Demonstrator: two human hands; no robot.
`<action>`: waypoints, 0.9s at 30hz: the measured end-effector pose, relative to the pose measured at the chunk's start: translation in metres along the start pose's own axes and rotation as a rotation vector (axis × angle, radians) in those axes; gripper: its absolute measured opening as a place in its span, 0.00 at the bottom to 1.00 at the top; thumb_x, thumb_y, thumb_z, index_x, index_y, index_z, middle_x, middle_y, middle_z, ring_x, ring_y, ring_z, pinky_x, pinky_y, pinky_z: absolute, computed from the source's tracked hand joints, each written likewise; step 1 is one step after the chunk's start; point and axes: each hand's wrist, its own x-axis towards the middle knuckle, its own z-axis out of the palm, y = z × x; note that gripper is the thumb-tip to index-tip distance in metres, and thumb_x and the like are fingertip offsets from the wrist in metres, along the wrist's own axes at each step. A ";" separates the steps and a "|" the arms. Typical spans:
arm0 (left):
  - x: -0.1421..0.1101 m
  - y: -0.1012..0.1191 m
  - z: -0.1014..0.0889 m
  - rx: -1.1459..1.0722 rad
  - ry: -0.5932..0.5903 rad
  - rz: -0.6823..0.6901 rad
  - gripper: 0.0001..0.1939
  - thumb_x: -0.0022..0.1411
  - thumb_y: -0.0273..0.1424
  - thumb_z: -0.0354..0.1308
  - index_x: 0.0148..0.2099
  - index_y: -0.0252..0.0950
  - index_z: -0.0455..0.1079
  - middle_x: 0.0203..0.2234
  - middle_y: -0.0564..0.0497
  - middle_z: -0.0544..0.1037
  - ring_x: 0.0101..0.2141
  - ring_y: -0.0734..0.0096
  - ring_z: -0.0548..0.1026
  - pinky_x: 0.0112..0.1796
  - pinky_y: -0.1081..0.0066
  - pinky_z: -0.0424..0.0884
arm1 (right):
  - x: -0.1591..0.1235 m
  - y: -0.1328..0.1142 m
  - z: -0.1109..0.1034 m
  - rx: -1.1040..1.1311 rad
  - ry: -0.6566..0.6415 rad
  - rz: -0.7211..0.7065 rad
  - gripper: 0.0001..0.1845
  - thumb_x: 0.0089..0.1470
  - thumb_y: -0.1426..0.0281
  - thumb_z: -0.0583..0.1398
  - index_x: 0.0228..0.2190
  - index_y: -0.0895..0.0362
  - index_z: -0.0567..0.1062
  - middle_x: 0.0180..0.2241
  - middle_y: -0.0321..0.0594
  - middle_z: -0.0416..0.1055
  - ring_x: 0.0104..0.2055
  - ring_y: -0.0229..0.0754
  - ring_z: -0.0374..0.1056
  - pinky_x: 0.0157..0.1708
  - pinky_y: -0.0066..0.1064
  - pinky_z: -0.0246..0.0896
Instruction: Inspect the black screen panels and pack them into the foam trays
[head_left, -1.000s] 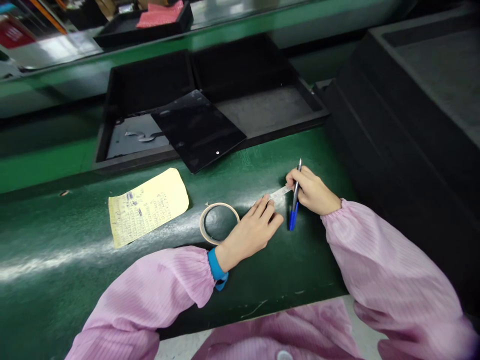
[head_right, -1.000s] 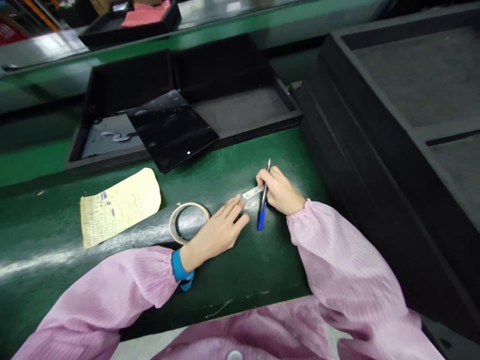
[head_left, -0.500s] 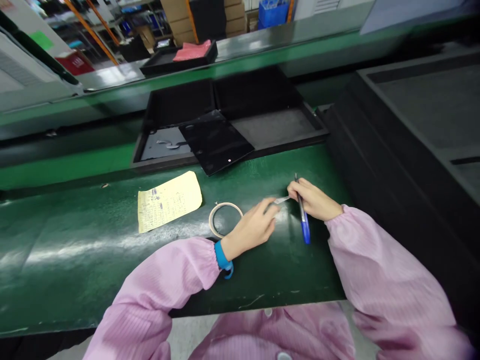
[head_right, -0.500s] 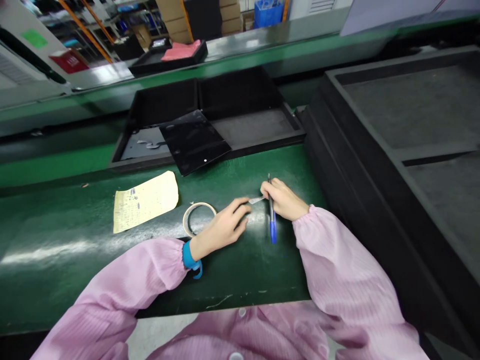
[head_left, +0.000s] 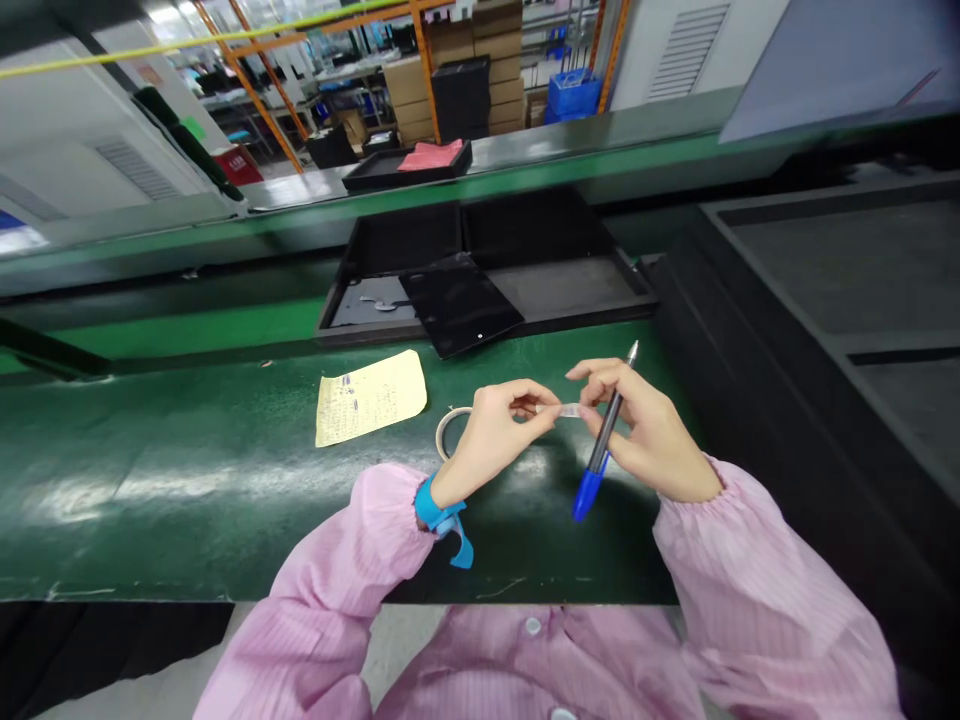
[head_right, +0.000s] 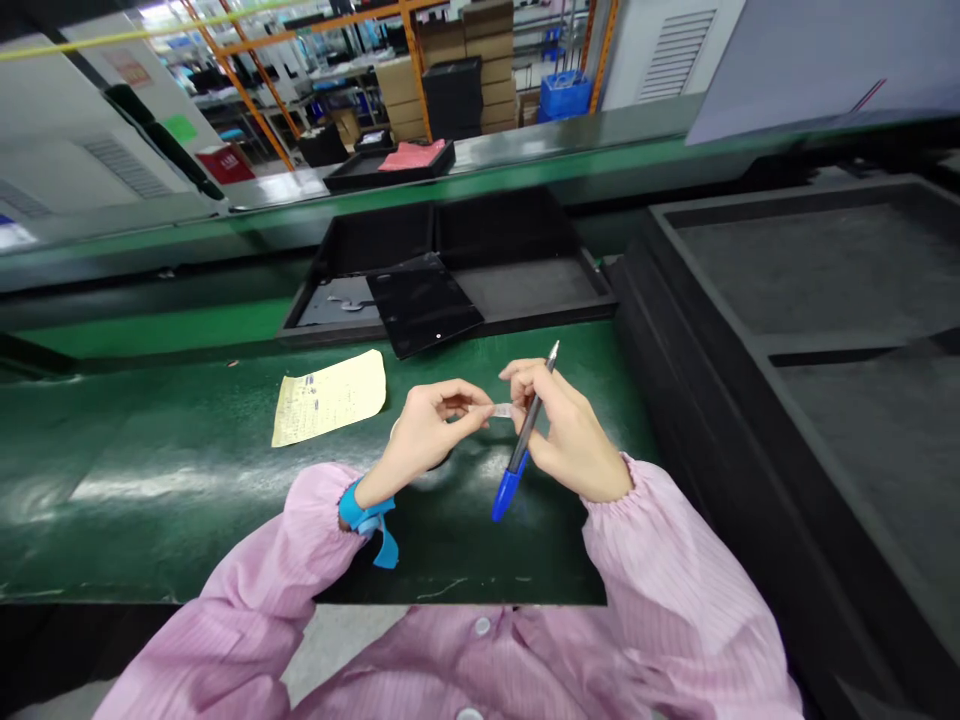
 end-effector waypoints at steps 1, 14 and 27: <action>-0.001 0.001 -0.001 -0.001 -0.003 0.005 0.05 0.55 0.30 0.61 0.32 0.33 0.73 0.26 0.51 0.77 0.27 0.73 0.75 0.31 0.74 0.71 | 0.000 -0.004 0.000 0.006 -0.006 0.009 0.07 0.54 0.75 0.57 0.31 0.55 0.61 0.39 0.40 0.67 0.39 0.38 0.66 0.35 0.28 0.60; -0.026 0.028 -0.009 0.386 0.163 0.626 0.04 0.60 0.23 0.57 0.32 0.31 0.72 0.25 0.50 0.76 0.27 0.75 0.73 0.28 0.76 0.70 | 0.007 -0.035 0.007 0.548 0.060 0.354 0.18 0.47 0.68 0.63 0.24 0.55 0.56 0.24 0.33 0.65 0.25 0.34 0.62 0.27 0.28 0.61; -0.026 0.017 -0.040 0.254 0.359 0.583 0.02 0.57 0.25 0.60 0.34 0.37 0.71 0.35 0.50 0.74 0.38 0.73 0.73 0.39 0.72 0.70 | 0.007 -0.013 0.010 0.633 0.280 0.400 0.24 0.43 0.65 0.66 0.26 0.55 0.54 0.33 0.37 0.72 0.36 0.37 0.68 0.39 0.33 0.64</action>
